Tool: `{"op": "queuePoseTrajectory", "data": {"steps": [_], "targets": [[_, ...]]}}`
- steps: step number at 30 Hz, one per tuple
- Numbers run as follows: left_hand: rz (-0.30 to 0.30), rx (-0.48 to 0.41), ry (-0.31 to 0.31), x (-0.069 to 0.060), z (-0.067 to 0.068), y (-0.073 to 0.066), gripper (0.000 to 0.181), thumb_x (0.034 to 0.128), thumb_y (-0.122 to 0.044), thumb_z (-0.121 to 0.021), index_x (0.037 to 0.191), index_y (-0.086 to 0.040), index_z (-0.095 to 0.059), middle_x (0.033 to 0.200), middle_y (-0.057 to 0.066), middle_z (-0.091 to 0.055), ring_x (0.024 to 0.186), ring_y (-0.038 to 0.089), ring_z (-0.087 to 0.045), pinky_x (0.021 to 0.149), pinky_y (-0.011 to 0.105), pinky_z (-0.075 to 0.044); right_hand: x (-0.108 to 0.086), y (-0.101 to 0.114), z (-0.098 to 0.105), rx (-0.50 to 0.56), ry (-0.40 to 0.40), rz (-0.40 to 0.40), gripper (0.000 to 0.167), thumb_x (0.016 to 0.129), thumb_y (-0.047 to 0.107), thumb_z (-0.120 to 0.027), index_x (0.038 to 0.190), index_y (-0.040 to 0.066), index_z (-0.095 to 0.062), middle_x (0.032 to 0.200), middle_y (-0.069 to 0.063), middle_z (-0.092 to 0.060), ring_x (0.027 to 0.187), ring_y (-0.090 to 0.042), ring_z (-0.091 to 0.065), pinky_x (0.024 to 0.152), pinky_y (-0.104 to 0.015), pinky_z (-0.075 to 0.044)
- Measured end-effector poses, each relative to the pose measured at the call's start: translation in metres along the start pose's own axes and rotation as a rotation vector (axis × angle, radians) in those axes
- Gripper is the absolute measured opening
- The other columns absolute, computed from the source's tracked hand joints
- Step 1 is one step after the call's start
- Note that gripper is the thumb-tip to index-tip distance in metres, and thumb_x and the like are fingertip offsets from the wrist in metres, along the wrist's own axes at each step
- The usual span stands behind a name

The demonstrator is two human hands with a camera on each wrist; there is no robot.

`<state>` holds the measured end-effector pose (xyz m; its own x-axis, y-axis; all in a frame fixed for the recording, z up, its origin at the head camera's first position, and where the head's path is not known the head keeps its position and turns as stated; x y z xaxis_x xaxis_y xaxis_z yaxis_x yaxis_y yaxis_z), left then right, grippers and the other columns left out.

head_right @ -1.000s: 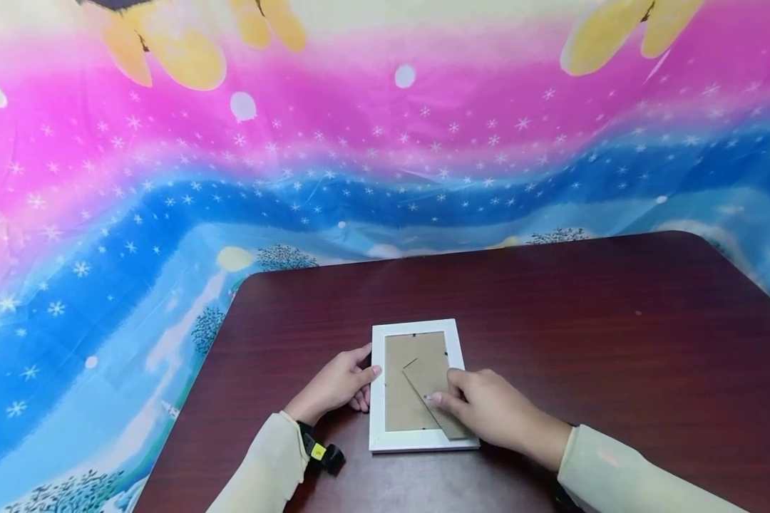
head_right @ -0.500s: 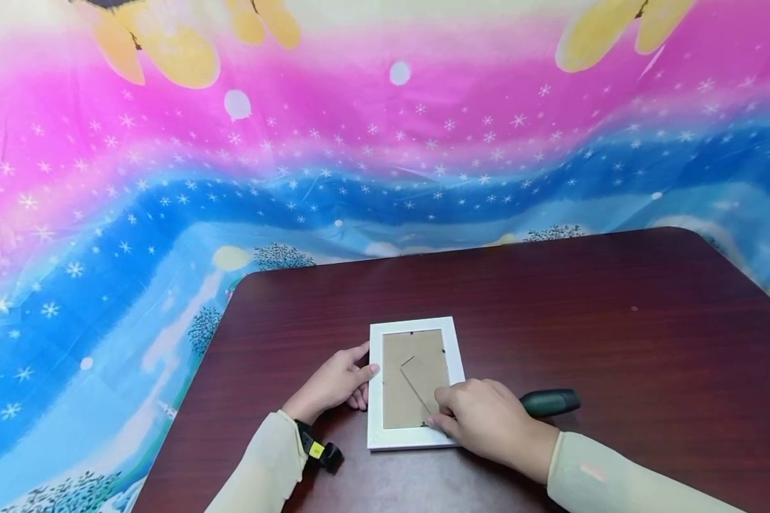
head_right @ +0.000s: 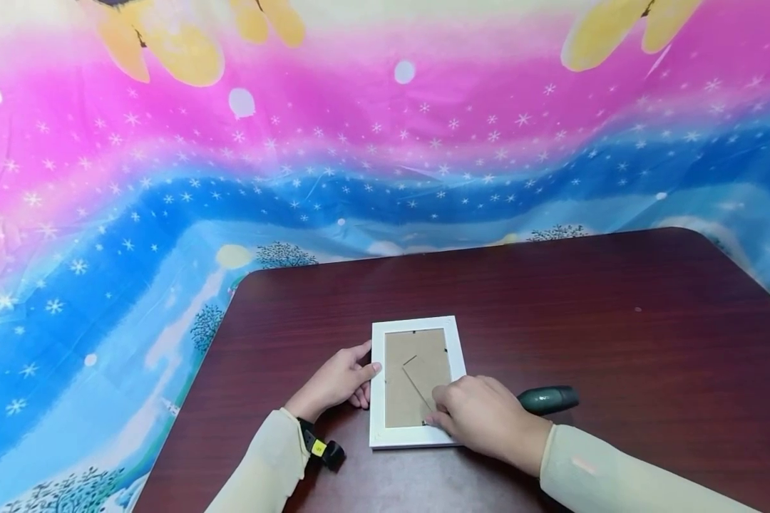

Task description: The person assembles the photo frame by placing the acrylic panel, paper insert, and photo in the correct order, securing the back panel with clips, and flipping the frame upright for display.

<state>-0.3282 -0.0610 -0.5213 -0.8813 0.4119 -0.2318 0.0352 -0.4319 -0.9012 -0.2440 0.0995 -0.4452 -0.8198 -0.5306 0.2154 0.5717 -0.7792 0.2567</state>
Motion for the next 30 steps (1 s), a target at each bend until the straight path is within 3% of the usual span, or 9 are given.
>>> {"op": "queuePoseTrajectory", "data": {"steps": [7,16,23,30], "targets": [[0.017,-0.002,-0.001,-0.0016,-0.001,0.0019,0.067,0.0993,-0.021,-0.058,0.153,-0.002,-0.024,0.058,0.013,-0.063,0.044,0.022,-0.061,0.043,0.034,-0.052,-0.0018,-0.0033,-0.002,0.062,0.017,-0.007,0.041,0.086,0.042,-0.072,0.063,0.029,-0.04,0.052,0.021,-0.032,0.047,0.002,-0.034,0.042,-0.023,-0.029],[0.001,0.012,0.001,-0.001,0.0002,-0.0013,0.066,0.0995,-0.021,-0.058,0.153,-0.002,-0.025,0.058,0.013,-0.063,0.045,0.022,-0.062,0.044,0.034,-0.053,-0.0009,0.0018,-0.0006,-0.012,-0.002,0.037,0.041,0.086,0.04,-0.072,0.064,0.027,-0.04,0.054,0.02,-0.031,0.046,0.0,-0.033,0.043,-0.026,-0.03],[0.003,-0.007,0.005,-0.0011,-0.0001,-0.0011,0.066,0.0994,-0.02,-0.058,0.153,-0.003,-0.025,0.057,0.014,-0.063,0.044,0.022,-0.061,0.043,0.034,-0.052,-0.0015,-0.0018,-0.0009,0.04,0.008,0.018,0.039,0.087,0.041,-0.072,0.064,0.029,-0.042,0.054,0.021,-0.033,0.047,0.002,-0.035,0.043,-0.025,-0.03],[0.009,-0.008,0.0,-0.0008,-0.0001,-0.0006,0.065,0.0996,-0.02,-0.058,0.153,-0.003,-0.025,0.058,0.014,-0.063,0.044,0.022,-0.061,0.043,0.033,-0.052,-0.0021,0.0019,-0.0001,0.011,0.012,0.042,0.041,0.087,0.041,-0.072,0.064,0.028,-0.04,0.054,0.02,-0.031,0.046,0.001,-0.033,0.043,-0.024,-0.028]]}}
Point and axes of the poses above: each hand's wrist, its own x-axis towards the middle knuckle, its own z-axis out of the back of the hand, y = z × x, the point moved 10 cm from there along x, towards the middle knuckle
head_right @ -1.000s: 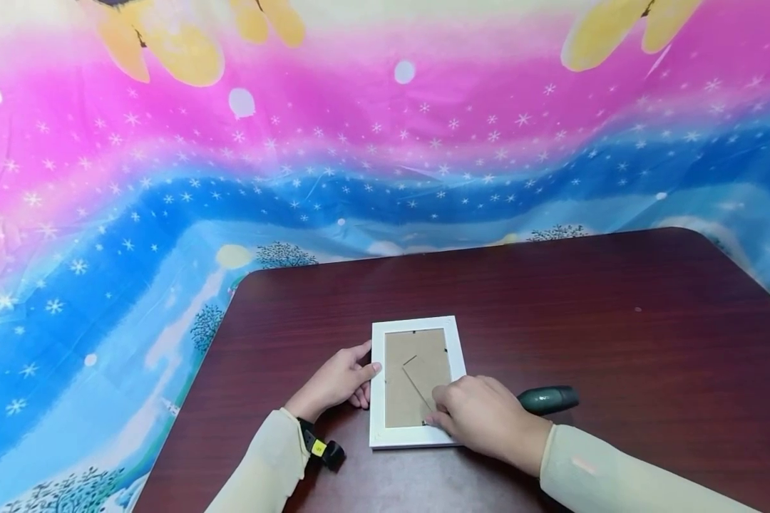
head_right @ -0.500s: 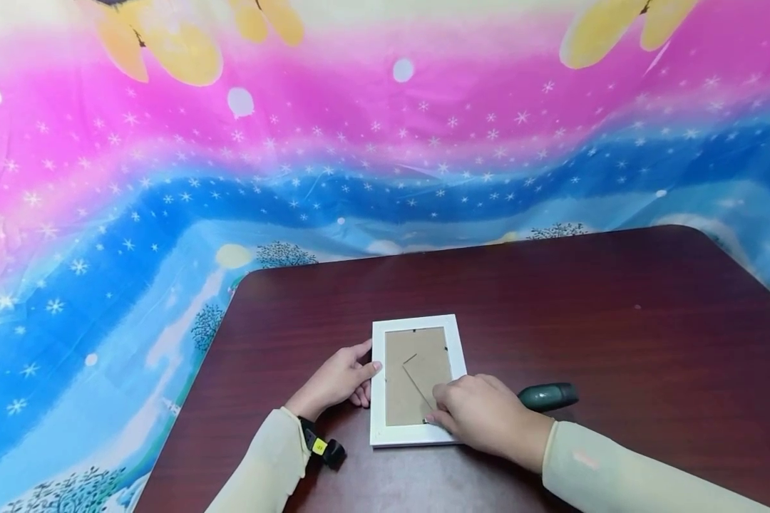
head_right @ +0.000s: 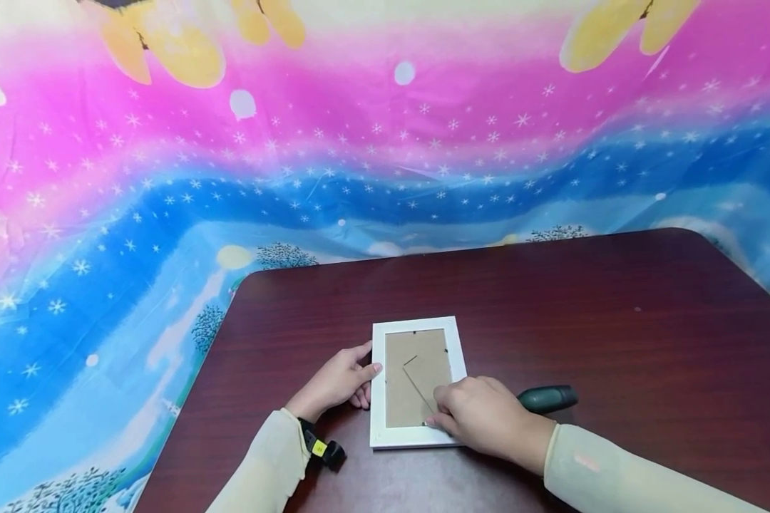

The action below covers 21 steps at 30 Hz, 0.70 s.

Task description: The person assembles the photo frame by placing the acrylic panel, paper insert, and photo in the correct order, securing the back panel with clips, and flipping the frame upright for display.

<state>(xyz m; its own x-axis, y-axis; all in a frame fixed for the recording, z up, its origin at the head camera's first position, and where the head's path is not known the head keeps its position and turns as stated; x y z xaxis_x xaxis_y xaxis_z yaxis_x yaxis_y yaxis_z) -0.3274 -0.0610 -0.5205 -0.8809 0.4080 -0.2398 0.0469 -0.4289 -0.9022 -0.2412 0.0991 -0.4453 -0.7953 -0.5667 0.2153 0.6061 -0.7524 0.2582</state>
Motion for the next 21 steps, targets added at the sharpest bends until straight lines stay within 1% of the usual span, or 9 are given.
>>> {"op": "queuePoseTrajectory", "data": {"steps": [6,15,18,21], "targets": [[-0.001,0.004,0.005,0.0003,-0.0005,-0.0002,0.066,0.0997,-0.02,-0.058,0.153,-0.002,-0.024,0.057,0.013,-0.063,0.044,0.021,-0.06,0.043,0.033,-0.052,-0.0001,0.0038,0.0014,-0.009,-0.019,0.024,0.042,0.087,0.039,-0.072,0.064,0.027,-0.039,0.055,0.021,-0.031,0.047,0.001,-0.033,0.043,-0.025,-0.029],[-0.007,0.037,0.0,0.0008,0.0004,-0.0034,0.066,0.0996,-0.02,-0.058,0.154,-0.004,-0.025,0.057,0.012,-0.063,0.045,0.022,-0.061,0.044,0.033,-0.053,0.0014,0.006,0.003,-0.049,-0.044,0.07,0.042,0.087,0.038,-0.072,0.063,0.026,-0.039,0.055,0.02,-0.032,0.047,0.0,-0.032,0.042,-0.027,-0.031],[-0.001,0.031,-0.001,0.0008,0.0005,-0.0022,0.066,0.0995,-0.021,-0.058,0.154,-0.005,-0.025,0.058,0.013,-0.064,0.045,0.023,-0.062,0.044,0.034,-0.053,0.0009,0.0057,0.0033,-0.038,-0.052,0.064,0.042,0.086,0.038,-0.073,0.063,0.026,-0.039,0.055,0.02,-0.031,0.046,0.0,-0.032,0.042,-0.025,-0.029],[0.007,0.027,-0.004,0.0006,0.0009,0.0006,0.066,0.0992,-0.022,-0.059,0.154,-0.005,-0.025,0.058,0.013,-0.063,0.046,0.023,-0.062,0.044,0.034,-0.053,0.0005,0.0034,0.0026,-0.006,-0.061,0.033,0.042,0.086,0.038,-0.073,0.063,0.027,-0.039,0.055,0.021,-0.031,0.046,0.0,-0.032,0.041,-0.024,-0.028]]}}
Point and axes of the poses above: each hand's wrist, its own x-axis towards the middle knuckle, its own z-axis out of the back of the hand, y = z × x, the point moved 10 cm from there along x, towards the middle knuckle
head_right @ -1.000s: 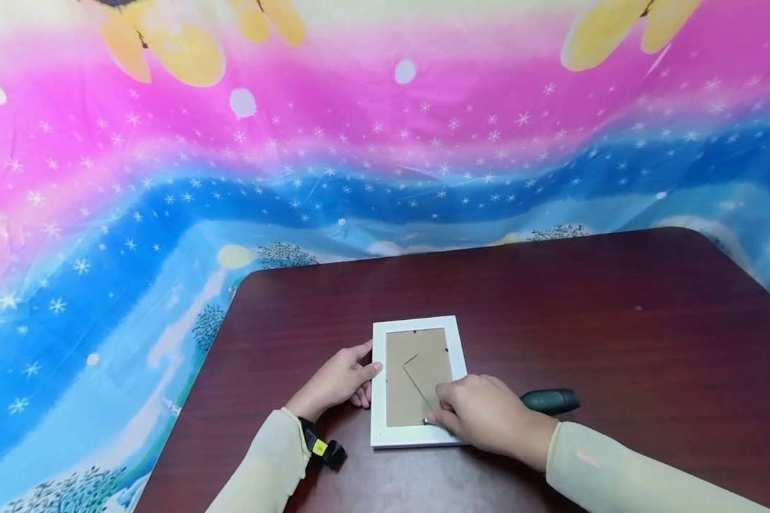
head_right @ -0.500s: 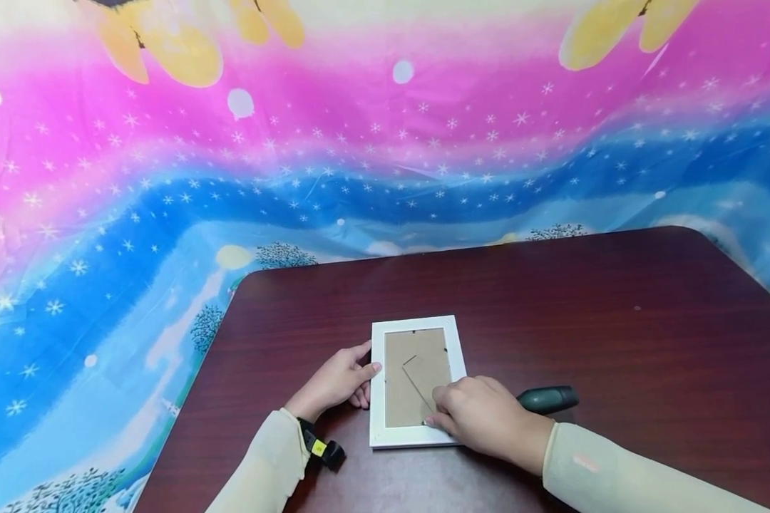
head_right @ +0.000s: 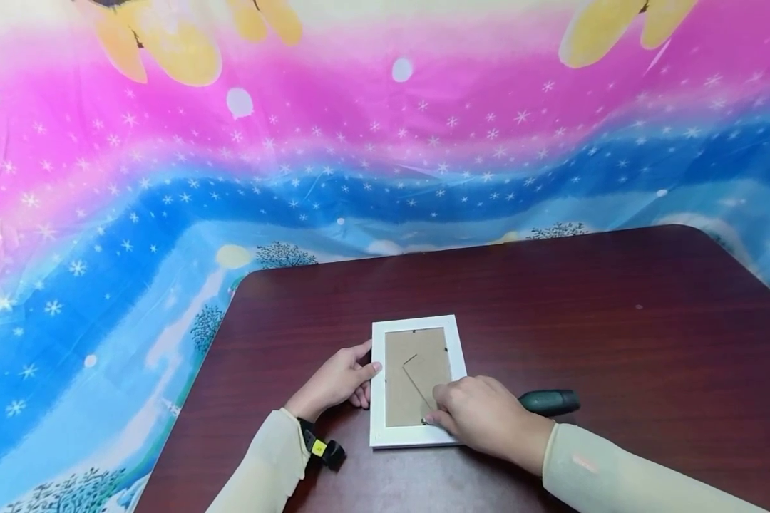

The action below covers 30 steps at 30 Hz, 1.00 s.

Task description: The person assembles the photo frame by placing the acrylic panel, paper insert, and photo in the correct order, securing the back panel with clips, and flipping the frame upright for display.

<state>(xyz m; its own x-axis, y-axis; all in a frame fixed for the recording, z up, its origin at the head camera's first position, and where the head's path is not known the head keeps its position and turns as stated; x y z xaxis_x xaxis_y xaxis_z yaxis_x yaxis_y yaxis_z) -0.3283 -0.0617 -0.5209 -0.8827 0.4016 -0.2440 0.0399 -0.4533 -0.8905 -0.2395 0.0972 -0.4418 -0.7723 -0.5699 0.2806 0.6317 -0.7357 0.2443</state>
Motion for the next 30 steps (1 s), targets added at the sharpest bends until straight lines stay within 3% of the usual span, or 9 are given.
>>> {"op": "queuePoseTrajectory", "data": {"steps": [10,18,24,30], "targets": [[-0.007,-0.009,-0.005,-0.001,-0.002,0.001,0.067,0.0987,-0.022,-0.06,0.154,-0.004,-0.026,0.058,0.013,-0.063,0.046,0.024,-0.061,0.044,0.034,-0.052,-0.005,-0.018,-0.002,0.1,0.048,-0.171,0.038,0.089,0.042,-0.069,0.067,0.027,-0.042,0.053,0.02,-0.035,0.05,0.001,-0.036,0.047,-0.023,-0.033],[-0.008,0.013,-0.016,-0.001,0.002,-0.001,0.066,0.0989,-0.022,-0.059,0.153,-0.004,-0.027,0.058,0.012,-0.063,0.045,0.023,-0.061,0.043,0.033,-0.052,-0.001,-0.023,0.007,0.074,0.004,-0.184,0.038,0.09,0.042,-0.067,0.068,0.026,-0.042,0.053,0.019,-0.034,0.049,0.0,-0.036,0.048,-0.023,-0.034],[-0.002,0.007,-0.009,-0.001,0.0,-0.001,0.066,0.0985,-0.023,-0.06,0.153,-0.005,-0.027,0.058,0.012,-0.063,0.046,0.023,-0.061,0.044,0.033,-0.052,0.005,-0.032,0.008,0.048,0.026,-0.237,0.036,0.09,0.046,-0.067,0.069,0.027,-0.044,0.053,0.017,-0.036,0.048,-0.001,-0.035,0.047,-0.023,-0.033],[-0.013,-0.009,-0.015,-0.001,0.001,-0.001,0.067,0.0981,-0.023,-0.061,0.153,-0.005,-0.028,0.058,0.013,-0.063,0.046,0.023,-0.062,0.044,0.033,-0.052,0.02,-0.029,0.01,0.026,0.01,-0.198,0.038,0.091,0.039,-0.068,0.067,0.025,-0.042,0.053,0.015,-0.034,0.047,-0.002,-0.034,0.045,-0.024,-0.031]]}}
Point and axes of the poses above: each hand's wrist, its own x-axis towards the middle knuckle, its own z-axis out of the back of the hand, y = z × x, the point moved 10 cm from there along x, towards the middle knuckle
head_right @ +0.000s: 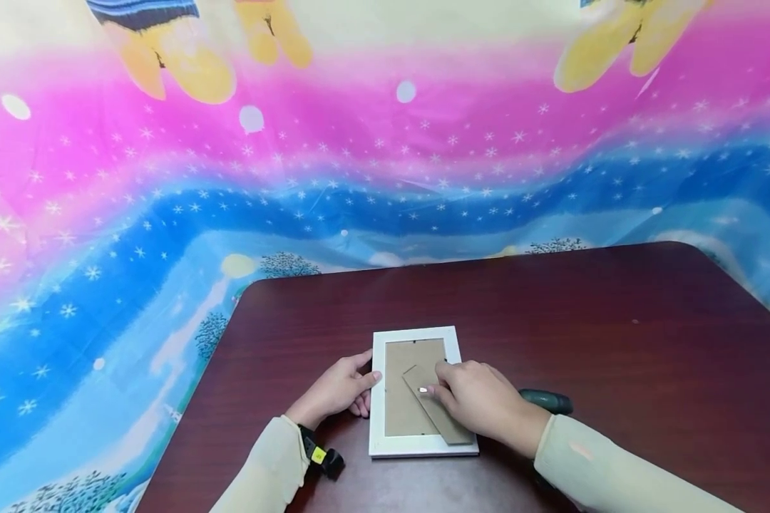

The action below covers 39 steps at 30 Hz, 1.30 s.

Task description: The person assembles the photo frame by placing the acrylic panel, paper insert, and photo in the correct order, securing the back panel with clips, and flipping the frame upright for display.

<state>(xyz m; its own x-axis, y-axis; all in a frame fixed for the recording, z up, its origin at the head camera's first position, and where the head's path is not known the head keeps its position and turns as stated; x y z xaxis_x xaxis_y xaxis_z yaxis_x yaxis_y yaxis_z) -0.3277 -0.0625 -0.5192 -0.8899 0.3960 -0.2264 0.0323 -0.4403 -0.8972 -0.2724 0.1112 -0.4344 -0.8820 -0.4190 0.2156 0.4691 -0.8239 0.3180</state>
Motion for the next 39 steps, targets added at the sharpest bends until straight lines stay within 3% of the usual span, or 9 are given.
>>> {"op": "queuePoseTrajectory", "data": {"steps": [8,34,39], "targets": [[-0.003,-0.005,-0.001,0.0,-0.001,-0.001,0.065,0.099,-0.021,-0.059,0.153,-0.003,-0.027,0.058,0.013,-0.063,0.046,0.023,-0.062,0.043,0.033,-0.052,0.012,0.008,-0.004,-0.005,-0.006,0.035,0.039,0.089,0.035,-0.071,0.066,0.024,-0.042,0.052,0.015,-0.035,0.047,-0.002,-0.035,0.044,-0.024,-0.031],[0.003,-0.011,-0.001,0.0,-0.001,0.002,0.065,0.0984,-0.022,-0.06,0.153,-0.005,-0.028,0.058,0.012,-0.063,0.046,0.023,-0.062,0.044,0.033,-0.052,0.023,0.011,-0.01,-0.016,0.031,-0.022,0.035,0.09,0.036,-0.07,0.067,0.026,-0.045,0.053,0.015,-0.039,0.047,-0.003,-0.038,0.044,-0.024,-0.033],[-0.02,-0.039,0.006,0.0,-0.002,0.0,0.065,0.0985,-0.02,-0.059,0.152,-0.002,-0.027,0.057,0.014,-0.062,0.044,0.022,-0.06,0.042,0.033,-0.051,0.026,0.019,-0.008,-0.028,0.0,0.029,0.037,0.09,0.035,-0.07,0.066,0.026,-0.043,0.052,0.016,-0.037,0.047,-0.003,-0.036,0.044,-0.024,-0.032]]}}
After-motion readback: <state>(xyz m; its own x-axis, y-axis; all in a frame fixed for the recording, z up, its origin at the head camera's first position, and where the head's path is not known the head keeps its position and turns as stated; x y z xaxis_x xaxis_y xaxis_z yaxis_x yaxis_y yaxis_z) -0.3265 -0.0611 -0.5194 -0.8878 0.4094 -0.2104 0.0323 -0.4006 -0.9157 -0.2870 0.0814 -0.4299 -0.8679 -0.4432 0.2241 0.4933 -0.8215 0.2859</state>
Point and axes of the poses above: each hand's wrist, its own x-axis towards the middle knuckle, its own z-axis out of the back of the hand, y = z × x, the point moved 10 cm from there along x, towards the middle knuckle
